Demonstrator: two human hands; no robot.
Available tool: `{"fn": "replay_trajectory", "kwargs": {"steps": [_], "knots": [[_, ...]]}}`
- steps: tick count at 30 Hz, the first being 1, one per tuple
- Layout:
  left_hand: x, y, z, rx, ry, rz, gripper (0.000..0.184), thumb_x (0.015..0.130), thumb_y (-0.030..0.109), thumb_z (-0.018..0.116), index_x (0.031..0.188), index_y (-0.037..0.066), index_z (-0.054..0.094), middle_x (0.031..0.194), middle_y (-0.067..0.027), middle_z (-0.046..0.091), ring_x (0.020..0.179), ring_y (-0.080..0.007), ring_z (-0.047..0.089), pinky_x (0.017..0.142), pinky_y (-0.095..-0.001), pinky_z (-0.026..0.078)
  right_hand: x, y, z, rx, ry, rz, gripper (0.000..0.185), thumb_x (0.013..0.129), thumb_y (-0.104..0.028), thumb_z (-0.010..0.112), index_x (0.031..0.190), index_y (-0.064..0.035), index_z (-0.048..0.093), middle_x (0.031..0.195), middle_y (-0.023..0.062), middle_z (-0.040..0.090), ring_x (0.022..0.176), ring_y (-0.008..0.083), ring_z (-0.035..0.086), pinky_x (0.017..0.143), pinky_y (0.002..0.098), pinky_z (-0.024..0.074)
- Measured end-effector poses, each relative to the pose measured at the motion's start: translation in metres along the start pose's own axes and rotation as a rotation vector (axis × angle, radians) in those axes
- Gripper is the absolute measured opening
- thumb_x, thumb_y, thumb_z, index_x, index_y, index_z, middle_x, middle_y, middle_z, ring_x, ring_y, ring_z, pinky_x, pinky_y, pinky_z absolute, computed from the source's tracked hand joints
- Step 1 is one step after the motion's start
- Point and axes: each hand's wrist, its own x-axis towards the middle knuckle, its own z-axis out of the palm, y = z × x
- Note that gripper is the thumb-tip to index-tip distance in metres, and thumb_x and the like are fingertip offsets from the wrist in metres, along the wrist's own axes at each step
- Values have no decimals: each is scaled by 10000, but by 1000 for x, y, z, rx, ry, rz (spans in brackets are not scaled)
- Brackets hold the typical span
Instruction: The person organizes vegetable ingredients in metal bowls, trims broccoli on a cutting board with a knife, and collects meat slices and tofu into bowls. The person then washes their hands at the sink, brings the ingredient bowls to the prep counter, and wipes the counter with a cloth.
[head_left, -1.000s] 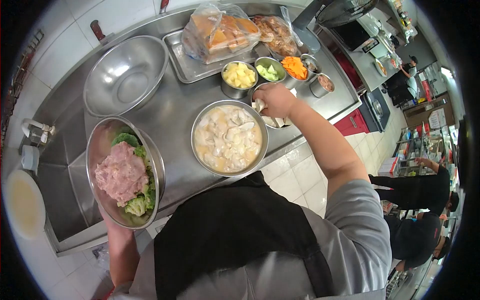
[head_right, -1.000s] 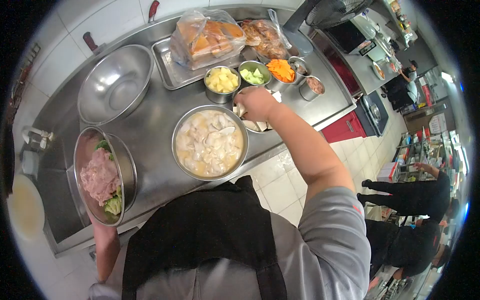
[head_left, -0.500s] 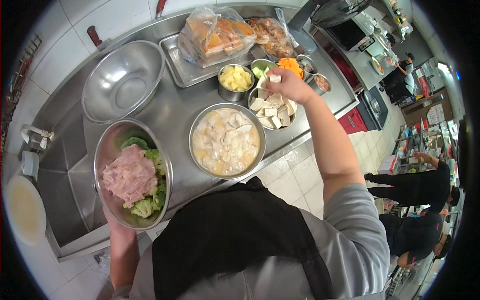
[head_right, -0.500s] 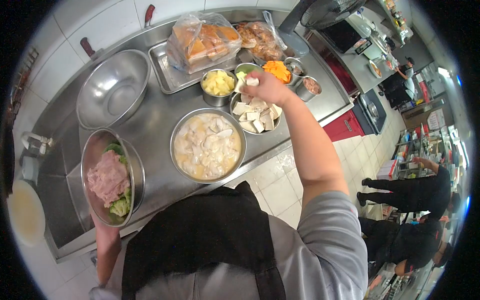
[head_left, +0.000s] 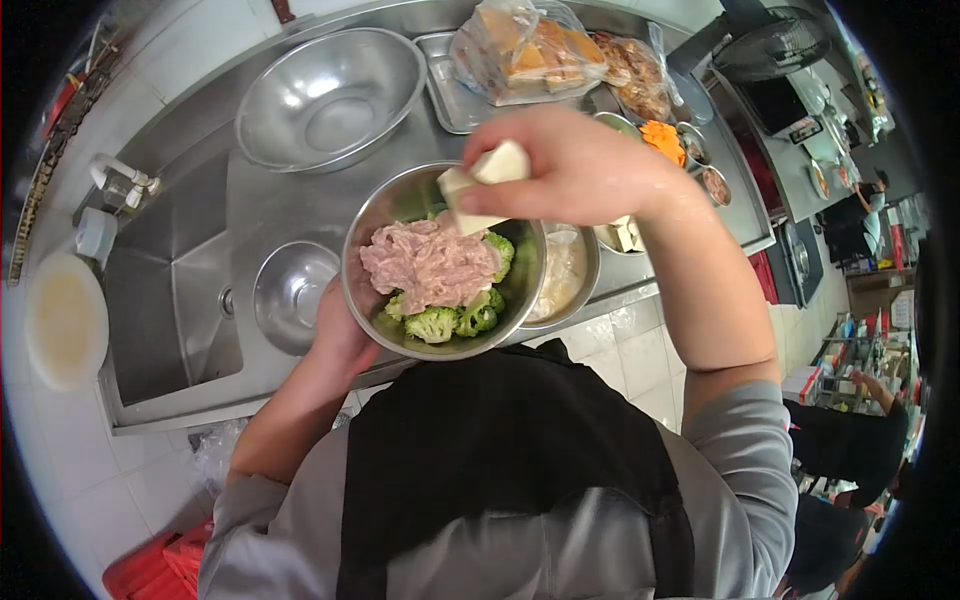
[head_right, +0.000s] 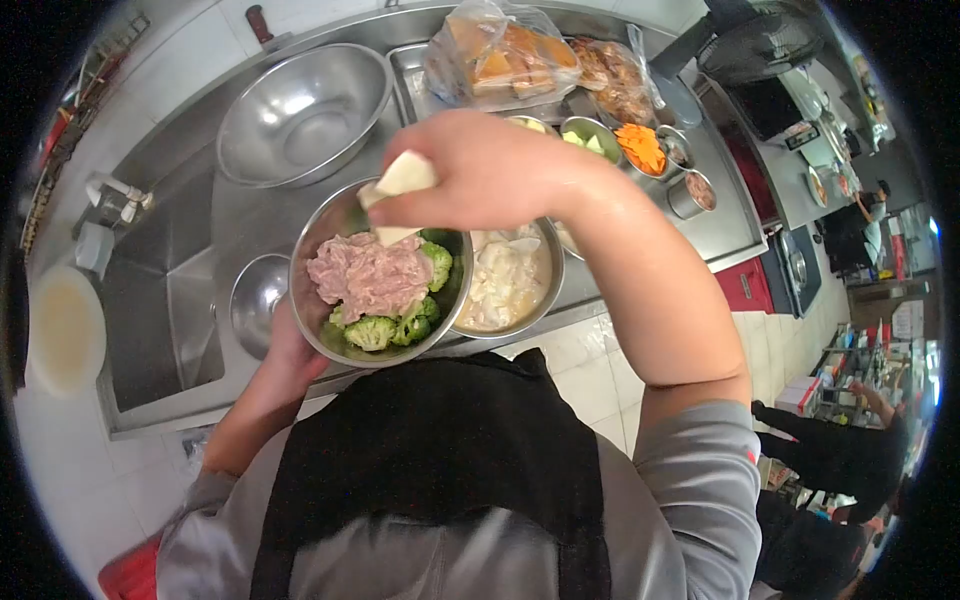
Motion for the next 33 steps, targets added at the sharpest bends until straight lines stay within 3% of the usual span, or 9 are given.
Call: {"fn": "replay_trajectory", "kwargs": {"steps": [4,7,9,13,15,16,24,28,33], "knots": [[-3,-1,6,69,-34,24,437,1013,235,504,1368,-16,456,1341,-147,548,1192,-261,573,1045,-409,457,-1,-3,5,-174,56,-146,373,858,-318,738,1078,-24,673,866,78,689,799,140,633,704,305,508],[-4,0,-4,-61,-85,36,452,1015,232,497,1386,-17,429,1366,-152,525,1214,-272,557,1050,-420,455,-4,31,-20,9,212,-193,302,874,-331,686,1003,-60,718,873,112,714,805,238,671,741,340,528],[-8,2,-11,-38,-92,52,460,1018,230,486,1404,-8,409,1381,-153,511,1232,-273,543,1053,-420,451,-6,78,-33,-180,199,65,207,899,-256,654,966,-74,728,821,103,717,728,236,665,687,350,525],[-13,9,-17,-47,-95,49,490,989,188,510,1428,11,381,1398,-143,494,1260,-269,518,1072,-419,432,-24,194,4,-700,-15,395,405,757,-183,711,1161,-199,683,1009,114,713,947,318,679,828,432,540],[-15,8,-18,9,-123,112,518,967,162,536,1435,16,371,1404,-140,486,1269,-268,509,1075,-420,427,-31,202,18,-760,-30,478,422,753,-199,706,1174,-202,674,986,116,715,954,307,681,815,416,544],[-12,4,-28,82,-156,107,513,1032,322,440,1462,56,348,1455,-107,448,1305,-239,486,1098,-401,404,-33,204,25,-776,-31,503,428,752,-207,707,1179,-206,671,983,114,715,956,305,682,814,413,545],[-12,5,-32,124,-152,93,527,1032,330,433,1469,49,340,1466,-107,440,1323,-241,468,1112,-394,384,-30,213,32,-656,-85,564,403,751,-259,725,1149,-214,675,1060,98,703,1017,281,670,852,403,538],[-14,11,-24,159,-167,83,555,1019,284,461,1490,38,298,1477,-113,420,1345,-231,442,1125,-385,360,-25,209,35,-750,-160,635,524,773,-385,725,1260,-218,629,1073,100,709,1020,286,673,849,415,533],[-20,19,-16,388,-236,163,605,991,214,515,1509,38,256,1500,-111,384,1370,-221,408,1134,-378,345,-24,212,41,-705,-78,640,383,748,-286,764,1111,-189,690,1062,99,702,1014,286,667,851,424,533]]}}
